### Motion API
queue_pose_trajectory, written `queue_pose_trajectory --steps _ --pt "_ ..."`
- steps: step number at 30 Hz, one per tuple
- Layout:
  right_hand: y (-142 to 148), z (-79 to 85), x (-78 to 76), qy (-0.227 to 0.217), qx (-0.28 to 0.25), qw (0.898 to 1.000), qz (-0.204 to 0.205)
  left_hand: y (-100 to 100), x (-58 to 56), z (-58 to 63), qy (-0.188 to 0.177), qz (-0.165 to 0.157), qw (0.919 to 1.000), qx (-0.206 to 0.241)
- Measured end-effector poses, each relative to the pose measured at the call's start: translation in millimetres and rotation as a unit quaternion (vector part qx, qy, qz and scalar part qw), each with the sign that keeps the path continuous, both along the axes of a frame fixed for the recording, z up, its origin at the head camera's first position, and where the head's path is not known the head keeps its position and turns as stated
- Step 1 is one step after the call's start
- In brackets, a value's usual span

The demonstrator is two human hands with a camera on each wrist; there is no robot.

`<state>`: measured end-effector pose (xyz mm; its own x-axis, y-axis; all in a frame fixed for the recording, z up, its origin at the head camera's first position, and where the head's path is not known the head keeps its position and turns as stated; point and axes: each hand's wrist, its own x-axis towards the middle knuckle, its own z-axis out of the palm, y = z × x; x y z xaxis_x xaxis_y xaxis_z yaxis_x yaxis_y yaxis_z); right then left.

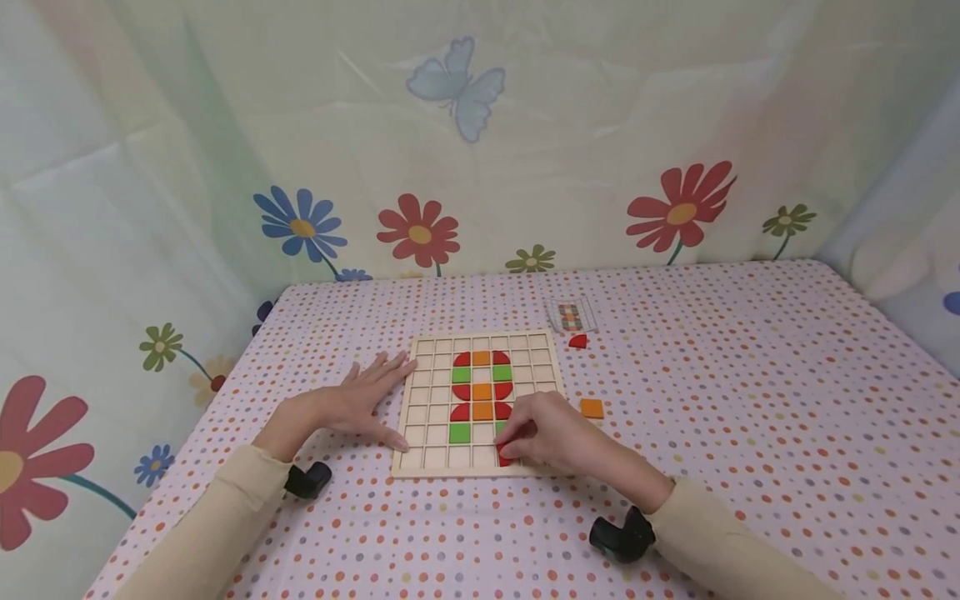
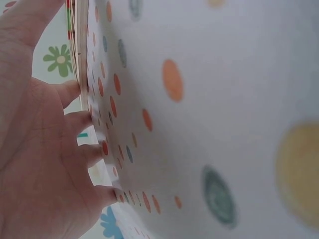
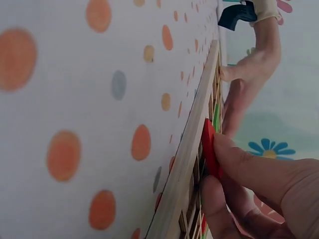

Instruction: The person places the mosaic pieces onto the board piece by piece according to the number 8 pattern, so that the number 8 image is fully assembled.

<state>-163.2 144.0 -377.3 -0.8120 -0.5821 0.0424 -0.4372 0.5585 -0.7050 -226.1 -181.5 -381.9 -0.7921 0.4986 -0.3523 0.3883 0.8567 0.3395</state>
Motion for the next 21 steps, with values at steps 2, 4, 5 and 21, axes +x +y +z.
queue_pose_trajectory --steps 2,4,5,21 --pt "-0.8 -0.4 -0.3 0.01 0.003 1.0 0.002 0.0 -0.4 0.2 -0.002 0.0 1.0 0.001" --pt "-1.2 -0.8 -0.3 0.017 0.004 1.0 0.003 0.1 -0.3 0.5 -0.004 -0.001 1.0 0.0" --pt "-1.1 -0.9 -0.2 0.021 0.003 1.0 0.005 0.3 -0.2 0.5 -0.005 -0.001 1.0 0.0" --pt "-3.2 -1.6 5.2 0.009 -0.029 0.999 0.034 1.7 1.4 1.0 -0.006 0.005 1.0 -0.005"
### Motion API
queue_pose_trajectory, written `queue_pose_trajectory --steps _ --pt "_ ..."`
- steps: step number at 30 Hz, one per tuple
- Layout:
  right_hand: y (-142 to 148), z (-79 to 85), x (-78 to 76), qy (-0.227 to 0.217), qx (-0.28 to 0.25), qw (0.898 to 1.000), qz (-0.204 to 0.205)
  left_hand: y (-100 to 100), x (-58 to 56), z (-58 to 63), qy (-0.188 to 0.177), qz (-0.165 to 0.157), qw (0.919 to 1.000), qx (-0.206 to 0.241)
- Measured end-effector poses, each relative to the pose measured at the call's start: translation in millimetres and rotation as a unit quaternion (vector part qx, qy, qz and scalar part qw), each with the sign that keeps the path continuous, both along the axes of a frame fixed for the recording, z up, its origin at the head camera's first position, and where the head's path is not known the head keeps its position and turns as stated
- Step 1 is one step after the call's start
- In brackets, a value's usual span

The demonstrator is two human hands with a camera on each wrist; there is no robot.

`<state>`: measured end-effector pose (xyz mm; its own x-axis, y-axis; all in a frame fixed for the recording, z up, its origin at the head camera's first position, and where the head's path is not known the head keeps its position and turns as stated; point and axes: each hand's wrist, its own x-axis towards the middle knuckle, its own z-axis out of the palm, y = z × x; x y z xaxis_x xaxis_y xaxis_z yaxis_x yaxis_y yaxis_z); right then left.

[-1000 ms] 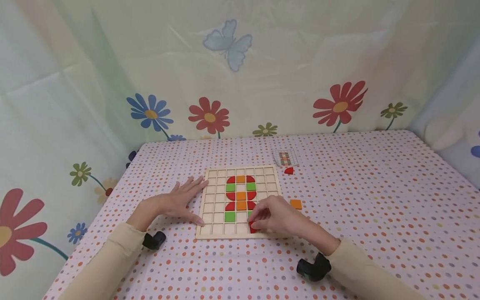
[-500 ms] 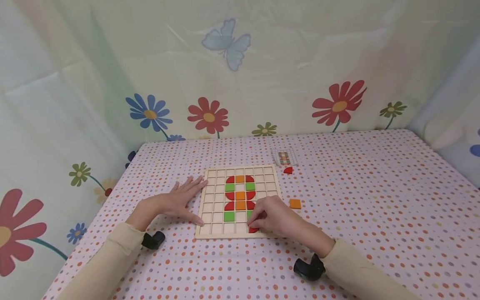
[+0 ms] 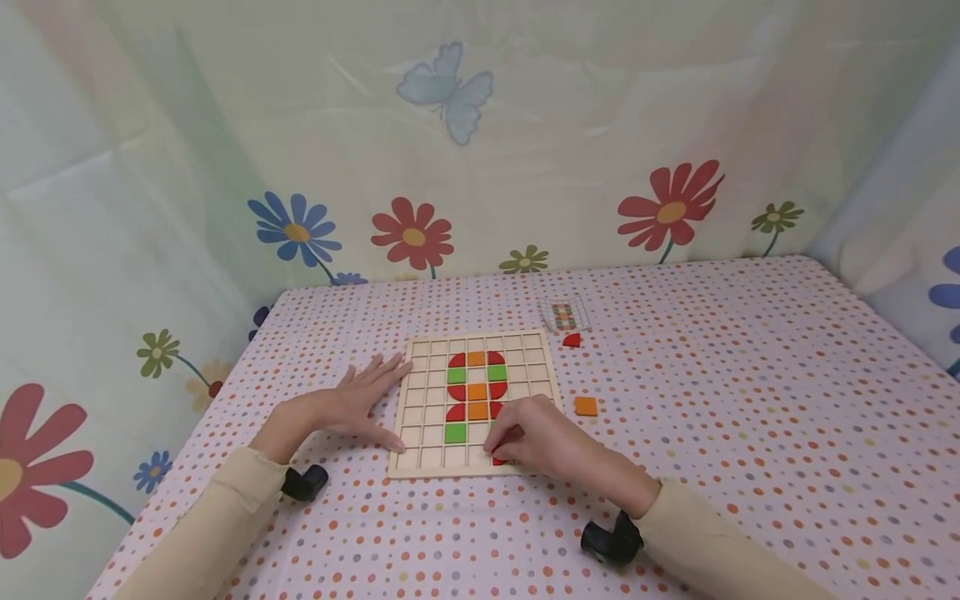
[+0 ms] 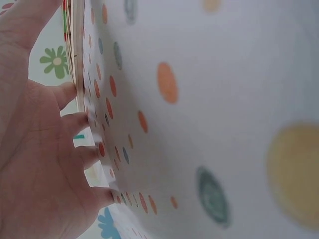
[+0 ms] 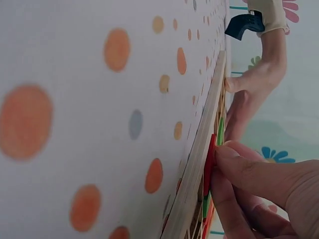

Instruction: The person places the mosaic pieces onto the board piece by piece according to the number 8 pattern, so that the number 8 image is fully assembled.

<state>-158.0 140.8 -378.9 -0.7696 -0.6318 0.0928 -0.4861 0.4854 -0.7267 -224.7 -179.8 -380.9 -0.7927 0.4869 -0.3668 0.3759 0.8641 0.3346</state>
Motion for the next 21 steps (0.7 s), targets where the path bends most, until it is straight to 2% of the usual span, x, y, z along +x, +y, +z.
queue_pose_trajectory --steps 8,12,17,21 --pt "9 -1.6 -2.6 -0.003 -0.005 1.0 -0.001 0 0.4 -3.2 -0.001 -0.001 1.0 -0.001" --pt "29 4.0 -8.1 0.017 0.014 0.999 -0.035 0 -0.4 -2.7 0.0 -0.003 1.0 0.004" --pt "60 10.6 -19.6 0.067 0.05 0.993 -0.087 0 -0.8 -1.8 0.003 -0.002 1.0 0.007" --pt "83 10.0 -29.6 0.07 0.085 0.988 -0.106 -1 -0.7 -1.2 0.007 0.0 1.0 0.007"
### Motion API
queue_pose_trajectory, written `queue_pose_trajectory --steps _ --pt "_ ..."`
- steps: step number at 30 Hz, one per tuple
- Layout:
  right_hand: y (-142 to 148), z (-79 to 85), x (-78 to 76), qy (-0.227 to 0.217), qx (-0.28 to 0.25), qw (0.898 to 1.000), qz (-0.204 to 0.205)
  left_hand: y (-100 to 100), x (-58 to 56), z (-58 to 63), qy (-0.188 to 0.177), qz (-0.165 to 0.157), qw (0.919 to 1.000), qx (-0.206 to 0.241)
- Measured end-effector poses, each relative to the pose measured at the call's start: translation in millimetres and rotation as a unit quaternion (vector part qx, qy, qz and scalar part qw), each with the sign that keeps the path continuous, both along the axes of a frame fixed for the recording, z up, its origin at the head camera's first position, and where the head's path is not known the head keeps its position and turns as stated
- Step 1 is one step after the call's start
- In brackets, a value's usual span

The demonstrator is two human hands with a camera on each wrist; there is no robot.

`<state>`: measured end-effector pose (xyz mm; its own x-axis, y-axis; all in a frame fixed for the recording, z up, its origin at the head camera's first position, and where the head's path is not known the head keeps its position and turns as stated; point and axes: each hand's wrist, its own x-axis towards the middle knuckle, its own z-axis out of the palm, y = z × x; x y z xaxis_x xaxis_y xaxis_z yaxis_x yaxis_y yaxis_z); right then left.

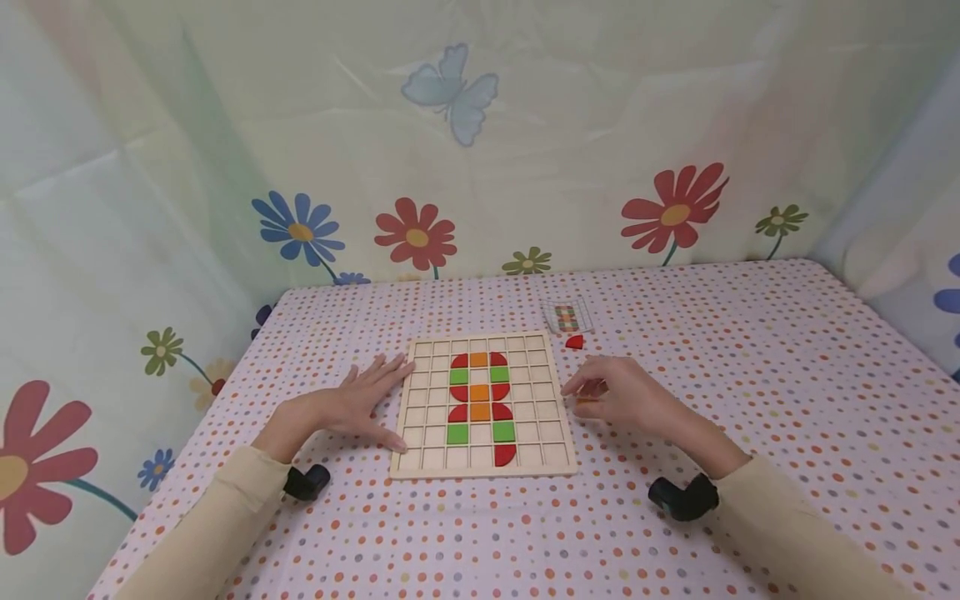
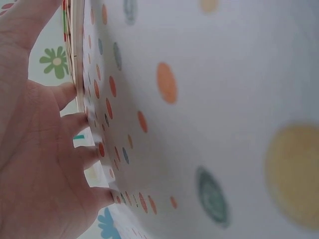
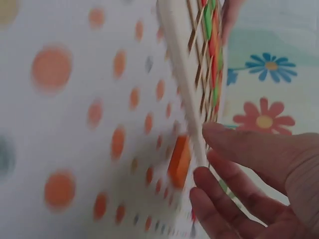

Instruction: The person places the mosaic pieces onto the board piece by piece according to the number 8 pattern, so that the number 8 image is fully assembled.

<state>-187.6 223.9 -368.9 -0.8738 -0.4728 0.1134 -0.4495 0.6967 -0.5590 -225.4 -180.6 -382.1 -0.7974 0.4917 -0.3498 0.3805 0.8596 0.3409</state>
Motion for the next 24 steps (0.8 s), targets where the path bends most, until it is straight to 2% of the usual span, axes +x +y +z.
queue_pose_trajectory --steps 7,15,24 --pt "14.4 -7.1 -8.3 -0.038 0.014 0.999 0.012 -1.0 -0.2 -1.4 -0.001 -0.001 1.0 -0.005" --pt "11.7 -2.4 -8.9 -0.094 0.023 0.995 -0.034 -0.9 0.1 0.3 -0.004 0.0 1.0 0.001" --pt "10.2 -4.5 -4.0 -0.06 -0.012 0.997 -0.042 -0.9 0.4 3.0 -0.002 -0.007 1.0 0.0"
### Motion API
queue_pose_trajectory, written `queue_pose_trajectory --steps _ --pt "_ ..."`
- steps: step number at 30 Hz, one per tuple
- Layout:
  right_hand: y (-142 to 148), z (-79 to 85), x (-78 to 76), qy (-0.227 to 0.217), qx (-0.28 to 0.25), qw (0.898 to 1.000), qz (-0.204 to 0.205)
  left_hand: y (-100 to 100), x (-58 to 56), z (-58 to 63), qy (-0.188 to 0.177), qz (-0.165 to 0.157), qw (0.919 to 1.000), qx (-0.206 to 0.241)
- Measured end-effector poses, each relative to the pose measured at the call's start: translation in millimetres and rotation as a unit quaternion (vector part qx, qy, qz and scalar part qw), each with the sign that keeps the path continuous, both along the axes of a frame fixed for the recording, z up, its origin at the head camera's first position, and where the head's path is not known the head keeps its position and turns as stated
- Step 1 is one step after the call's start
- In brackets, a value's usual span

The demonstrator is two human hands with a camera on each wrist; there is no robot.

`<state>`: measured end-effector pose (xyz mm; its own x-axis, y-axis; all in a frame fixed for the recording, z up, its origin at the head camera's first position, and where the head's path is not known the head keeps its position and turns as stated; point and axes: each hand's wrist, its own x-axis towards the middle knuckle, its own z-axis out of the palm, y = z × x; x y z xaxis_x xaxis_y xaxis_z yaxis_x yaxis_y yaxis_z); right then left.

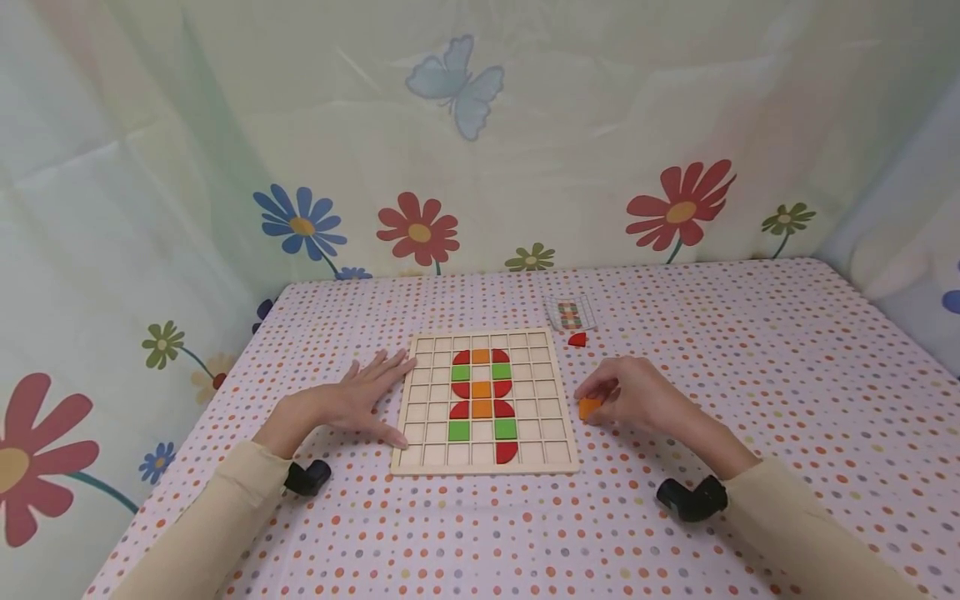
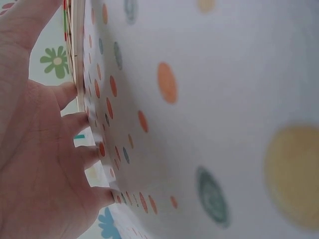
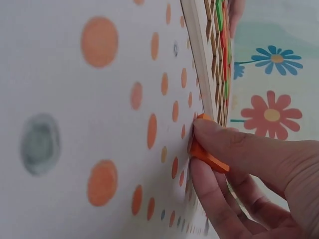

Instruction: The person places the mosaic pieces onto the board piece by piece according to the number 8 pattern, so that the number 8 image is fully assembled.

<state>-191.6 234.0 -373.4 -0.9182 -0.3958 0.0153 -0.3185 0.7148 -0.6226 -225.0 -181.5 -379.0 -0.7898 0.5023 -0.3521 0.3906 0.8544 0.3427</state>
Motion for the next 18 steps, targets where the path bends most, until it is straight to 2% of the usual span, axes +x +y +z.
queue_pose_trajectory --steps 5,10,14,18 --pt "-4 -0.9 4.1 0.025 -0.019 0.999 0.009 1 -0.2 -0.2 -0.002 0.0 1.0 0.001" --pt "-14 5.0 8.0 0.05 -0.023 0.998 0.036 1 -0.1 -0.6 -0.002 0.002 1.0 0.0" --pt "-26 13.9 11.6 0.047 -0.015 0.998 0.042 1 -0.1 -0.9 -0.004 0.004 1.0 -0.002" --pt "-40 21.3 15.9 0.041 -0.029 0.997 0.053 1 -0.4 -0.4 -0.002 0.006 1.0 -0.004"
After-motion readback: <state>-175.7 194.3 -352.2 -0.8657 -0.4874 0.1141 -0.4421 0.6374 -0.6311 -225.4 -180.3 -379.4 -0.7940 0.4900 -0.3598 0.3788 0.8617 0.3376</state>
